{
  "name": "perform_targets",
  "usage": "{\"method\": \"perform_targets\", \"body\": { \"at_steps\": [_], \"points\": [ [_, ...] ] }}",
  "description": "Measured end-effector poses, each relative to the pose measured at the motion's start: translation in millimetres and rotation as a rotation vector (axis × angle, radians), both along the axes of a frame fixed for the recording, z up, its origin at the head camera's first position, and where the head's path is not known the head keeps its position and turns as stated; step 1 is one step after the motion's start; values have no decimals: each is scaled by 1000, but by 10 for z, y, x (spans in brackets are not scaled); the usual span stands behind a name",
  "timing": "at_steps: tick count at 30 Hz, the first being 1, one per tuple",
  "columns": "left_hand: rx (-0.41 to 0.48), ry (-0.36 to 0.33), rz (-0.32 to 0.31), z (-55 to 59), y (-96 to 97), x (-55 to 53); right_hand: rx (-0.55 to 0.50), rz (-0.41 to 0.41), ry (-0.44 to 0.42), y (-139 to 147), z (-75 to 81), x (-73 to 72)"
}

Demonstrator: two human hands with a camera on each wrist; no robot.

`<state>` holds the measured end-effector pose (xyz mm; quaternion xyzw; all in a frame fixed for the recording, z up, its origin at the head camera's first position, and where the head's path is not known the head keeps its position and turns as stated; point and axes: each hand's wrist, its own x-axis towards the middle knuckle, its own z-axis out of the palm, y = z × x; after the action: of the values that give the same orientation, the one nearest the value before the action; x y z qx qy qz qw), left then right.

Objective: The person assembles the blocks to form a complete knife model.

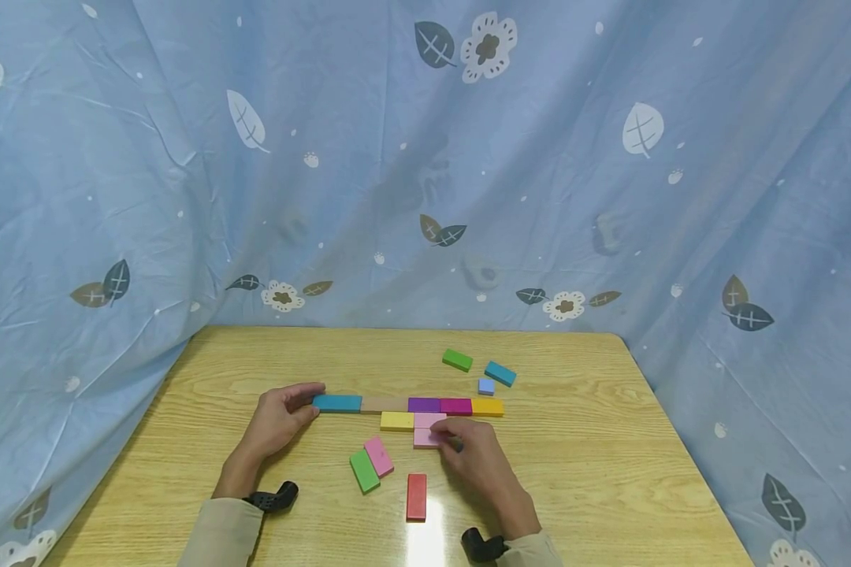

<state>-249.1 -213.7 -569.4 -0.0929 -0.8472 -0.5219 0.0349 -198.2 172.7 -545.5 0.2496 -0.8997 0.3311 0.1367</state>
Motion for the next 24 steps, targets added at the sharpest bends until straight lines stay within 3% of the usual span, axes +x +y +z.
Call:
{"method": "perform_targets", "body": {
  "at_steps": [5,11,17,24],
  "points": [
    [0,5,-4,-2,-2,-2,-65,21,-8,-53,21,47],
    [-1,15,1,1,3,-2,-197,105,-154,-256,13,142],
    [7,-7,1,9,11,0,-192,145,-217,-483,-42,226],
    [-11,-9,2,8,9,-3,-196,116,-237,-653,-78,247]
  ]
}}
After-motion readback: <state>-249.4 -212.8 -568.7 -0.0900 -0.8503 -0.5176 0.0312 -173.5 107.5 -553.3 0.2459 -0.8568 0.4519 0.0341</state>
